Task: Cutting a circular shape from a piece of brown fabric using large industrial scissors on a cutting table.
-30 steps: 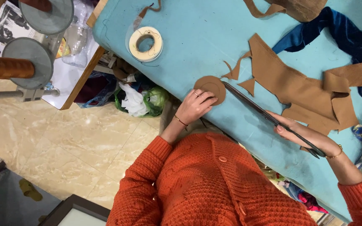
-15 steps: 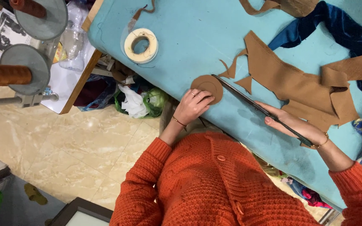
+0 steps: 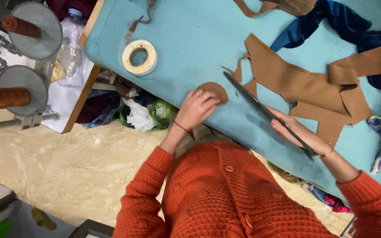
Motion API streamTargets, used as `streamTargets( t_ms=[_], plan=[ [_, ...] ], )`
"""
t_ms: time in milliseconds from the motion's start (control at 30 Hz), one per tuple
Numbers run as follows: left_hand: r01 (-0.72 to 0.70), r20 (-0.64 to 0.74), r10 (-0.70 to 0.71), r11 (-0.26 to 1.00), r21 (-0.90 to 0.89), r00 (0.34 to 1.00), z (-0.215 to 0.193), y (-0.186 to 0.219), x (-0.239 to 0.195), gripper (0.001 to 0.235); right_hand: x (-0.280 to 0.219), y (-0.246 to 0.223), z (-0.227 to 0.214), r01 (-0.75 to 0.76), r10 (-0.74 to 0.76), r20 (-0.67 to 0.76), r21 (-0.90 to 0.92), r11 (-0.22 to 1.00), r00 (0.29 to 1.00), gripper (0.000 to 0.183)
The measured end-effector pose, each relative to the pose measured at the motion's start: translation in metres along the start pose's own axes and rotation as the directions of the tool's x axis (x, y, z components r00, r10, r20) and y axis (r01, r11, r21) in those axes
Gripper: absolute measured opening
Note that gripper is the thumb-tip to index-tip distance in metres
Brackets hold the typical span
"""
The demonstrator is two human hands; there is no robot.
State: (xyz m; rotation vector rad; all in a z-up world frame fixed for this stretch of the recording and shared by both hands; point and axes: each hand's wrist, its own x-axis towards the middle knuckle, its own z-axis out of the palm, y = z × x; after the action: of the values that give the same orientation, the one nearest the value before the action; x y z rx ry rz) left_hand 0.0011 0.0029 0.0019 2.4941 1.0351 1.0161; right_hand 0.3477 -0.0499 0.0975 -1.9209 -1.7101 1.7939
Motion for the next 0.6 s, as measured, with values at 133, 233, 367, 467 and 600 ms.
streamTargets(
  t_ms=[133, 233, 367, 467, 600],
  plan=[
    [-0.031, -0.056, 0.034, 0.998, 0.051, 0.998, -0.037, -0.014, 0.06, 0.005, -0.027, -0.039, 0.02, -0.065, 0.07, -0.057, 0.08, 0.995, 0.996, 0.068],
    [-0.052, -0.095, 0.057, 0.998, 0.045, 0.994, -0.059, -0.011, 0.088, 0.008, -0.029, -0.011, 0.035, -0.053, 0.066, -0.083, 0.147, 0.988, 0.994, 0.071],
    [-0.101, 0.049, 0.098, 0.994, 0.047, 0.994, -0.045, -0.013, 0.058, 0.007, -0.039, 0.005, 0.055, 0.05, -0.024, -0.082, 0.332, 0.942, 0.996, 0.074],
    [-0.025, 0.141, 0.016, 0.998, 0.061, 0.99, -0.042, -0.015, 0.018, 0.011, -0.052, 0.0, 0.067, 0.126, -0.105, -0.073, 0.432, 0.893, 0.992, 0.076],
    [0.162, 0.062, -0.165, 0.986, 0.043, 0.984, -0.037, -0.008, -0.018, 0.021, -0.058, 0.015, 0.085, 0.169, -0.154, -0.071, 0.48, 0.861, 0.986, 0.079]
  ],
)
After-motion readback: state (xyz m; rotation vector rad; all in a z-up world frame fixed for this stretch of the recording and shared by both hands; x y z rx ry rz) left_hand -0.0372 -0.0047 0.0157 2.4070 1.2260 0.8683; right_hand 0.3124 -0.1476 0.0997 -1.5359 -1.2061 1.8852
